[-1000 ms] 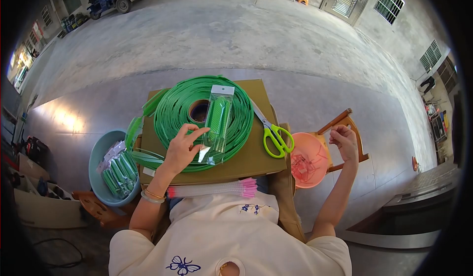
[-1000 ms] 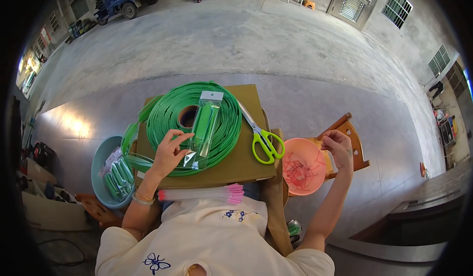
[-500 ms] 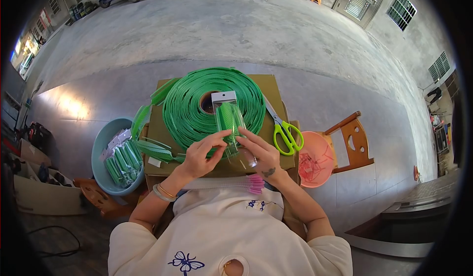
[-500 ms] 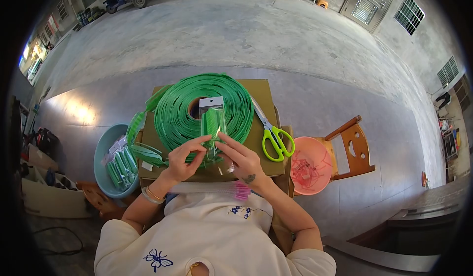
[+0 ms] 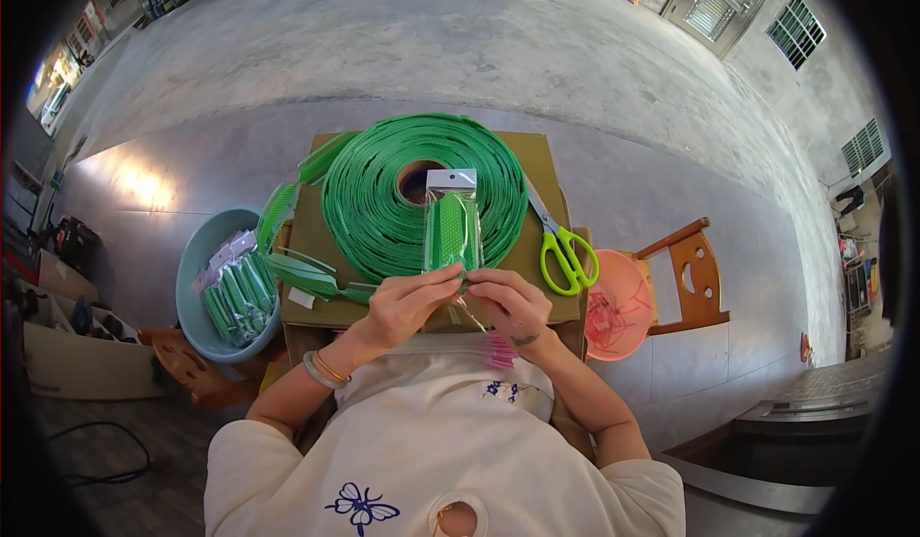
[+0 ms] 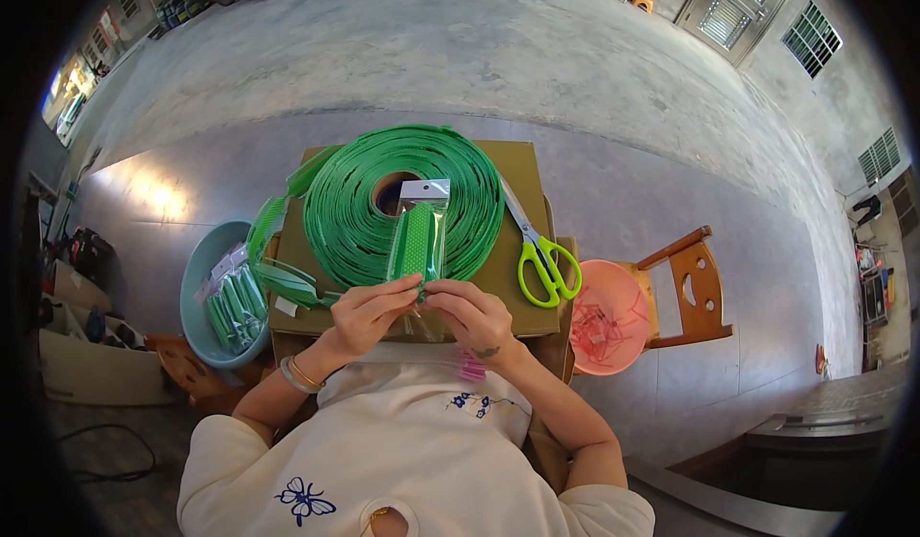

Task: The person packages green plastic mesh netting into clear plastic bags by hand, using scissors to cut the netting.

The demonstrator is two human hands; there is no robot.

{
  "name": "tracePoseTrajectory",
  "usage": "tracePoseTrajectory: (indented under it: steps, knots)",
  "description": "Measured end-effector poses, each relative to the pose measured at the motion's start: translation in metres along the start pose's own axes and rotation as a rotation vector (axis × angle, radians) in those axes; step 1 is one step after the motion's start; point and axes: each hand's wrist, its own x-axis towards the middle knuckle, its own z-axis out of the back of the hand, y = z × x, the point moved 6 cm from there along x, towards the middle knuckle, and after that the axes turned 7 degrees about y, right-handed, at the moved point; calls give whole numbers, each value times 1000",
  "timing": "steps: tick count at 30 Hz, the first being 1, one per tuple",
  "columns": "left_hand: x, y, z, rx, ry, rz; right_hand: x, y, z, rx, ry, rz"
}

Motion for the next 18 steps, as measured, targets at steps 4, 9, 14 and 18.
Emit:
tracePoseTrajectory:
  steps: [4, 9, 14, 18]
  knots:
    - [-13, 8, 0, -84, 32, 86, -5, -7, -1, 162, 8, -118]
    - [-32, 23, -9, -424, 36, 495, -27, -22, -15, 560, -96, -515]
    - [-46, 32, -10, -549, -195, 778, -34, -22, -32, 877, -179, -826]
    - [-60, 39, -23, -908, -212, 1048, -44, -27, -40, 1056, -141, -1081]
